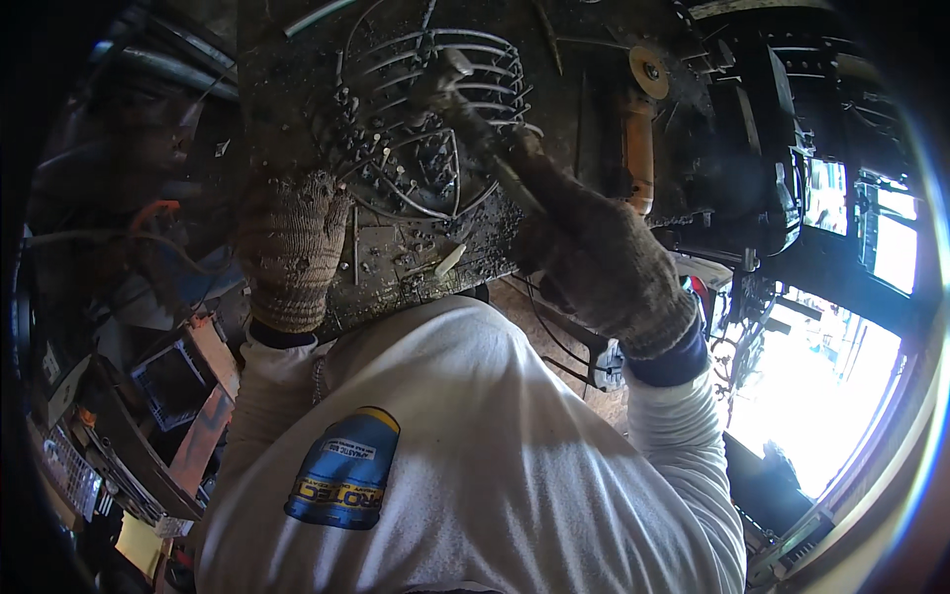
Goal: The person holds curved metal bars against a circular frame, hits them with a hammer to align them, and uses an angle grinder to cut or smooth the metal pieces.
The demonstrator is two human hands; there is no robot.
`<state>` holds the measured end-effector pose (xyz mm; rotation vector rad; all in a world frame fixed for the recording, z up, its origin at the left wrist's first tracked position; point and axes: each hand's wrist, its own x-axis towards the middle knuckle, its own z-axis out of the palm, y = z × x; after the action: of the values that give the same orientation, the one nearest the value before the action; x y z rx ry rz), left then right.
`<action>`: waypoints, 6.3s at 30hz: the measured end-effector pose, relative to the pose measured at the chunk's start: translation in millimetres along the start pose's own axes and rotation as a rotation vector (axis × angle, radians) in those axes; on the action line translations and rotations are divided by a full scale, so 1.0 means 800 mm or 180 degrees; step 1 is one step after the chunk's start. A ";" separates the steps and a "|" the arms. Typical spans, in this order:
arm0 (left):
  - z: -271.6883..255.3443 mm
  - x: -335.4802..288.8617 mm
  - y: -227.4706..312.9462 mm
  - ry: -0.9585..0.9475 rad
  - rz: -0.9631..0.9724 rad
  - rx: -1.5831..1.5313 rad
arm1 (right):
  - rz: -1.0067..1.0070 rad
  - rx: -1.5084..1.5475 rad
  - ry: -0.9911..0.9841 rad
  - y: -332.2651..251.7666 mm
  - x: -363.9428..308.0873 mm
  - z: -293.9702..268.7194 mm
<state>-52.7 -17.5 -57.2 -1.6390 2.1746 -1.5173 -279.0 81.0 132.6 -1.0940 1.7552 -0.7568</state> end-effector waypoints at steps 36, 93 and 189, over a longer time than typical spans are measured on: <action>0.028 -0.024 0.013 0.0215 0.0297 -0.0883 | 0.0614 -0.0176 -0.0778 -0.052 0.009 -0.019; 0.067 -0.018 -0.022 0.0658 -0.0666 -0.3361 | -0.2660 -0.0271 0.0500 -0.036 0.149 0.059; 0.044 -0.003 -0.042 0.0907 -0.0440 -0.3987 | -0.2588 0.3048 -0.0355 0.055 0.073 0.098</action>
<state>-9.0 -37.8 -53.7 -1.8009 3.5765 -0.2307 -234.2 43.7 42.0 -1.0746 0.5963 -1.7399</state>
